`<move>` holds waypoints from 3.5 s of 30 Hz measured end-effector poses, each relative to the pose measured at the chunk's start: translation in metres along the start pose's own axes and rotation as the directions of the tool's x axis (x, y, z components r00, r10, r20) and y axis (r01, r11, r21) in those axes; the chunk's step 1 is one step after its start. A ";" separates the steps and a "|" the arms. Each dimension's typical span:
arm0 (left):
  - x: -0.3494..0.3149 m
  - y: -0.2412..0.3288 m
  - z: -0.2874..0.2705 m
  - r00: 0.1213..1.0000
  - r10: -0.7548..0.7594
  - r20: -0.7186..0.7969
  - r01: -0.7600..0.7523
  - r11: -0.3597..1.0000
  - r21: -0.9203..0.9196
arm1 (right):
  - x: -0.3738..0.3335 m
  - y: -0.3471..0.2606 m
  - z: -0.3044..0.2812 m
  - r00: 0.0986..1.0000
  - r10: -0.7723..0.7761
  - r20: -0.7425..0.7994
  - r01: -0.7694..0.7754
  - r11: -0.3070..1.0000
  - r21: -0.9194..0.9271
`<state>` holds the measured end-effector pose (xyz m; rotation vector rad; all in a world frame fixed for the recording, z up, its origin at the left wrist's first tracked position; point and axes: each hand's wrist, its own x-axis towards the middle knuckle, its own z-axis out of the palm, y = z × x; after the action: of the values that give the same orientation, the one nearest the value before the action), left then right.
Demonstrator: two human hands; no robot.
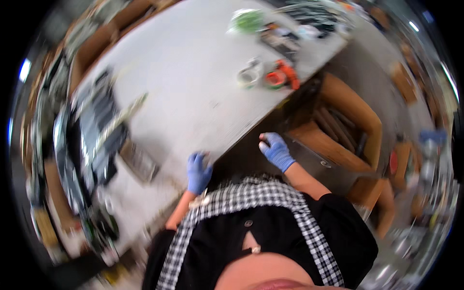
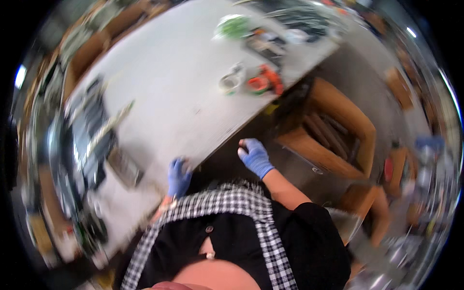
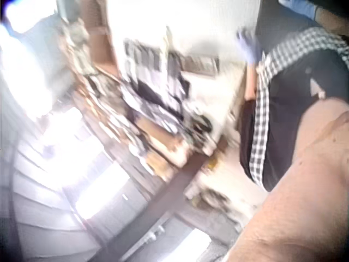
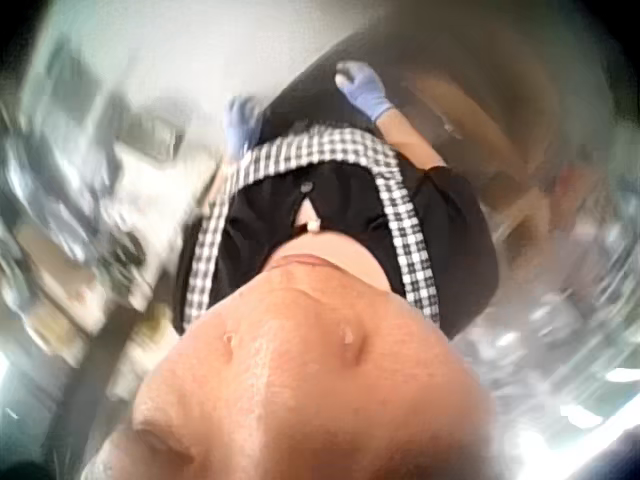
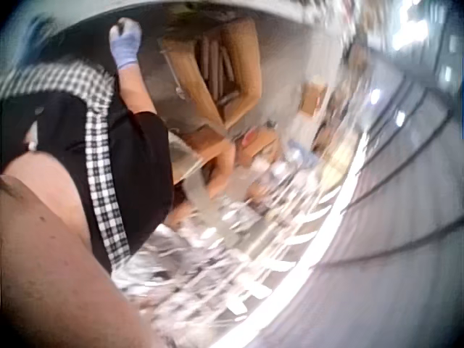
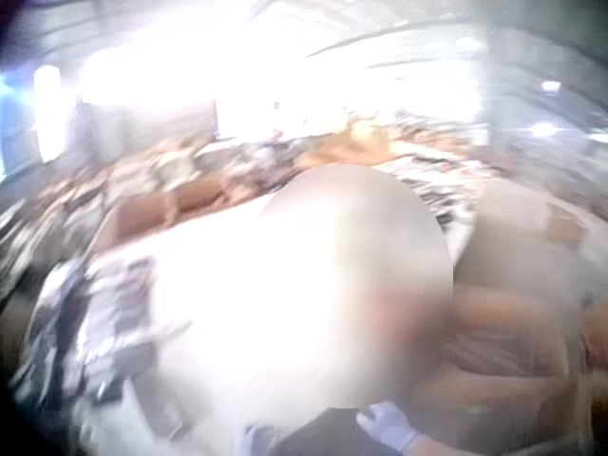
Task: The person retrieves cylindrical parts from a bin and inserts them into grey plastic sleeves. They seal the packages using a tape dispenser and attach a shipping label to each completed item.
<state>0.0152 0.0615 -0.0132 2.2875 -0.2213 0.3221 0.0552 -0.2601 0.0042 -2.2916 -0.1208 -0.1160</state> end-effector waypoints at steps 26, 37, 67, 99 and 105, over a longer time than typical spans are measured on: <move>-0.072 -0.036 -0.070 0.957 -0.246 -0.156 0.280 0.926 0.252 | 0.000 -0.062 0.122 0.885 -0.300 0.355 0.457 0.703 -0.545; -0.067 -0.033 -0.070 0.958 -0.244 -0.152 0.279 0.915 0.291 | 0.001 -0.059 0.122 0.878 -0.324 0.354 0.473 0.704 -0.530; 0.032 0.085 0.085 0.981 0.069 -0.180 0.005 0.923 0.385 | -0.016 0.129 -0.105 0.947 -0.181 0.267 0.153 0.981 0.121; 0.303 0.306 0.854 0.004 0.124 0.992 -0.651 0.753 -0.092 | -0.132 0.407 -0.213 0.096 0.992 0.083 -0.995 0.095 0.008; 0.311 0.255 1.010 0.047 0.095 0.994 -0.763 0.645 -0.026 | -0.150 0.415 -0.175 -0.026 0.972 0.232 -0.995 -0.048 0.089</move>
<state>0.4064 -0.8773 -0.3971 2.5214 -1.8385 -1.0419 -0.0491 -0.6727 -0.2067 -1.5447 1.4854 0.7808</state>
